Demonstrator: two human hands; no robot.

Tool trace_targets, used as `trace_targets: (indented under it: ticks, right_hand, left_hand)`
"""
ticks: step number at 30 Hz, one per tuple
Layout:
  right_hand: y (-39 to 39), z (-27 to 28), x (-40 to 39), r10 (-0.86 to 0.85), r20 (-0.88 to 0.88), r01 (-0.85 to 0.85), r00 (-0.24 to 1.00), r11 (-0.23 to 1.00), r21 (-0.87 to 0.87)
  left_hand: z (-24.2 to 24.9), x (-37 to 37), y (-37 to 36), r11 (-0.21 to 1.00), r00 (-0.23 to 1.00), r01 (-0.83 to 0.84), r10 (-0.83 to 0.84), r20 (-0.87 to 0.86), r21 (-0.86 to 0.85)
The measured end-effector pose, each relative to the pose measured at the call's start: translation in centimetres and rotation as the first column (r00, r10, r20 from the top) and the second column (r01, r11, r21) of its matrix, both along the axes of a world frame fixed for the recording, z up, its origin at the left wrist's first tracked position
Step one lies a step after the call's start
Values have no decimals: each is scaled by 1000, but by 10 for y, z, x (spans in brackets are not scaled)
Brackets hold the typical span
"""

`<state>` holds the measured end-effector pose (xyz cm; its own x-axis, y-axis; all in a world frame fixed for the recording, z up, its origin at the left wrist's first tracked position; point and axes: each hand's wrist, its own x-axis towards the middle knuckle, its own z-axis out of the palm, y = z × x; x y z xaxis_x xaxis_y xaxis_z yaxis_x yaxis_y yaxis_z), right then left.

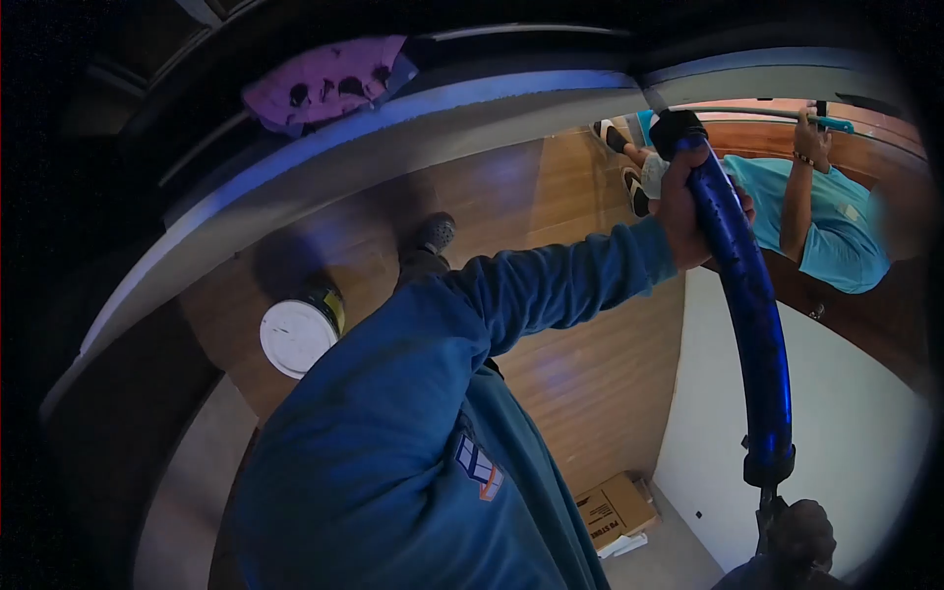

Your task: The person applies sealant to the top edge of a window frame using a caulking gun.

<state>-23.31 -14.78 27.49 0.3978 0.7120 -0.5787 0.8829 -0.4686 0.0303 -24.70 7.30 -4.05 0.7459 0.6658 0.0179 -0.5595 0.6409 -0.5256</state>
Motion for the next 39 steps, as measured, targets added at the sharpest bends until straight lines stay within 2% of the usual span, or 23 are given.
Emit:
trace_targets:
  ticks: [1,2,3,4,5,6,7,9,11,12,16,21,22,27,39]
  right_hand:
    - [-4,4,-15,66,539,263,840,820,-509]
    - [-25,6,-11,64,548,268,834,821,-504]
    - [-60,15,5,79,375,47,924,948,-315]
    - [-93,22,20,152,199,-143,968,988,-57]
    - [-117,24,24,279,46,-282,959,931,233]
    - [-136,26,23,285,51,-289,957,930,228]
    - [-93,35,76,340,46,-342,939,918,199]
    - [-102,57,112,372,110,-388,922,899,204]
    - [-84,37,79,392,180,-425,902,878,218]
    - [-94,46,91,398,215,-441,892,869,226]
    - [-36,-9,19,403,341,-496,849,832,249]
    - [-34,-13,16,384,492,-560,781,780,280]
    - [-23,-26,0,376,521,-570,767,770,285]
    - [-34,-14,20,322,653,-623,686,723,298]
    - [-27,-17,22,282,516,-538,809,709,456]
  left_hand:
    - [3,-5,-5,998,998,68,-68,-15,-14]
    - [5,-9,-9,998,998,68,-68,-5,-11]
    - [6,-13,-17,998,998,59,-59,-1,7]
    - [5,-15,-27,999,999,46,-46,1,28]
    - [3,-15,-36,998,997,53,-55,54,43]
    - [2,-19,-49,998,997,46,-49,61,40]
    - [-3,8,-23,1000,1000,-5,5,31,9]
    - [-5,11,-18,999,998,-33,32,46,10]
    - [-2,14,-19,999,998,-34,34,43,-19]
    - [-2,14,-20,999,999,-23,24,36,-45]
    - [-1,11,-21,998,999,-34,35,34,-46]
    - [0,10,-17,995,1000,-6,8,16,-95]
    - [0,10,-17,995,1000,-4,6,16,-95]
    - [-5,17,-6,997,999,-48,47,-8,-57]
    - [-7,20,4,998,998,-59,59,14,-20]
